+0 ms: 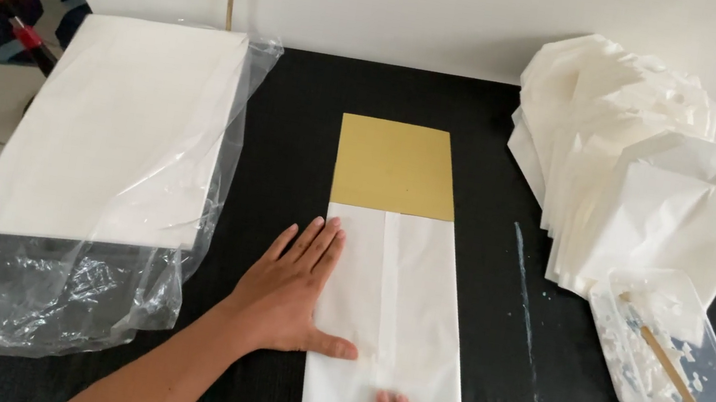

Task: The person applies glue to a white paper sheet with a brush, folds the paper over a yellow backing, and presses the edges to secure them. The person repeats the gluing and folding process to complete the paper assembly.

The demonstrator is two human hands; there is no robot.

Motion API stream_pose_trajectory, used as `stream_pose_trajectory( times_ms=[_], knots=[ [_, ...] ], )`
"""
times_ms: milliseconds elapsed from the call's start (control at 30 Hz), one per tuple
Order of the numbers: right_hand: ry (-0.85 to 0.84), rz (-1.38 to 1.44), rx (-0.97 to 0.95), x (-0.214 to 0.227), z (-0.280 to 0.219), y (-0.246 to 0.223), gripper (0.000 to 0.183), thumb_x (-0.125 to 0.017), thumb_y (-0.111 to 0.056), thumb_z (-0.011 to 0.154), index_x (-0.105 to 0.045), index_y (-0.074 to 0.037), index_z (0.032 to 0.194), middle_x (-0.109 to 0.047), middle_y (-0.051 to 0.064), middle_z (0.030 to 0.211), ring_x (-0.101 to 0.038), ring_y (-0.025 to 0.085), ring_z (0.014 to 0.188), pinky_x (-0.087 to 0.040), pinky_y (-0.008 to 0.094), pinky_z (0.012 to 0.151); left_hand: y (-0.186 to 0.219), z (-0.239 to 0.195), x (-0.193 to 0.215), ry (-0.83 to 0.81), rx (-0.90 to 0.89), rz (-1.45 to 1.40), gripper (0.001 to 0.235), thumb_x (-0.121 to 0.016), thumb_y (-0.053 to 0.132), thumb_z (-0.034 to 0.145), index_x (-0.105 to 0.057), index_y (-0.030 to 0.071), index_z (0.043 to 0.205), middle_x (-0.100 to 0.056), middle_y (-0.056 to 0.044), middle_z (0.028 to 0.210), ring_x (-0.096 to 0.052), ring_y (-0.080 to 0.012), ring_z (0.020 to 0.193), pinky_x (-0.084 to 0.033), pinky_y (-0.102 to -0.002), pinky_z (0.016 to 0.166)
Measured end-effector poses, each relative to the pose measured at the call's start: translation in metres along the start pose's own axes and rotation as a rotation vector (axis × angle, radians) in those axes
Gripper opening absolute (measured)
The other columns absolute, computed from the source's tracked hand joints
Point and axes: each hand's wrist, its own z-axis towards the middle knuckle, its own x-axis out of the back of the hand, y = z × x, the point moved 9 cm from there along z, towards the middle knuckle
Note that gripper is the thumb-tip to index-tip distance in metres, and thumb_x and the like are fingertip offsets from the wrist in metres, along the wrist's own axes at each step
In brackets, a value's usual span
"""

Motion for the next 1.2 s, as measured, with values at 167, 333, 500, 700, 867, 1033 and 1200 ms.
stream_pose_trajectory(
  times_ms=[167, 333, 500, 700, 867, 1033, 1200],
  knots=[
    [-0.471, 0.239, 0.144, -0.008, 0.007, 0.054, 0.062, -0.045, -0.03, 0.105, -0.03, -0.008, 0.161, -0.03, 0.02, 0.166, -0.036, 0.038, 0.148, -0.056, 0.036, 0.09, 0.003, -0.005, 0.006, -0.186, 0.05, -0.103, 0.145, -0.059, 0.096, 0.077, 0.01, 0.001, 0.162, 0.017, -0.014, 0.172, 0.015, -0.0282, 0.158, 0.006, -0.049, 0.124],
    [-0.697, 0.603, -0.34, -0.012, 0.027, 0.097, 0.091, -0.066, -0.054, 0.097, -0.019, -0.015, 0.165, -0.014, 0.006, 0.174, -0.015, 0.029, 0.157, -0.024, 0.046, 0.119, 0.007, -0.008, 0.02, -0.02, -0.095, -0.235, 0.106, -0.048, 0.076, 0.093, -0.011, 0.005, 0.163, -0.007, -0.011, 0.173, -0.002, -0.025, 0.159, -0.002, -0.046, 0.124],
    [-0.478, 0.525, -0.306, -0.006, 0.036, 0.094, 0.081, -0.068, -0.021, 0.08, -0.04, -0.011, 0.156, -0.042, 0.009, 0.163, -0.037, 0.031, 0.15, -0.039, 0.048, 0.113, 0.015, -0.015, 0.035, 0.013, -0.166, -0.409, 0.097, -0.057, 0.068, 0.09, -0.031, 0.004, 0.158, -0.031, -0.013, 0.166, -0.021, -0.0239, 0.156, -0.01, -0.044, 0.124],
    [-0.468, 0.442, -0.343, -0.02, 0.043, 0.094, 0.09, -0.06, 0.002, 0.066, -0.043, -0.011, 0.154, -0.051, 0.007, 0.156, -0.042, 0.031, 0.146, -0.04, 0.048, 0.111, 0.03, -0.02, 0.043, 0.0, -0.282, -0.48, 0.074, -0.061, 0.038, 0.089, -0.044, 0.005, 0.153, -0.043, -0.01, 0.161, -0.032, -0.0237, 0.152, -0.015, -0.047, 0.124],
    [-0.368, 0.414, -0.315, -0.015, 0.055, 0.095, 0.073, -0.054, 0.01, 0.075, -0.053, -0.008, 0.146, -0.063, 0.011, 0.143, -0.053, 0.032, 0.138, -0.042, 0.05, 0.111, 0.033, -0.024, 0.043, -0.03, -0.32, -0.468, 0.078, -0.066, 0.029, 0.085, -0.041, 0.004, 0.155, -0.037, -0.012, 0.164, -0.029, -0.0227, 0.154, -0.009, -0.05, 0.125],
    [-0.356, 0.525, -0.362, -0.018, 0.06, 0.101, 0.081, -0.062, 0.012, 0.067, -0.052, -0.004, 0.146, -0.068, 0.013, 0.132, -0.06, 0.032, 0.129, -0.048, 0.05, 0.106, 0.034, -0.026, 0.044, 0.025, -0.333, -0.471, 0.074, -0.063, 0.047, 0.092, -0.047, 0.006, 0.151, -0.049, -0.009, 0.157, -0.039, -0.0242, 0.149, -0.019, -0.048, 0.122],
    [-0.519, 0.642, -0.526, -0.031, 0.067, 0.117, 0.084, -0.061, 0.008, 0.071, -0.045, -0.012, 0.151, -0.069, 0.004, 0.131, -0.06, 0.031, 0.124, -0.049, 0.049, 0.102, 0.036, -0.024, 0.043, 0.014, -0.263, -0.566, 0.066, -0.059, 0.05, 0.096, -0.053, 0.011, 0.149, -0.058, -0.012, 0.148, -0.048, -0.0281, 0.139, -0.029, -0.044, 0.116]
  ],
)
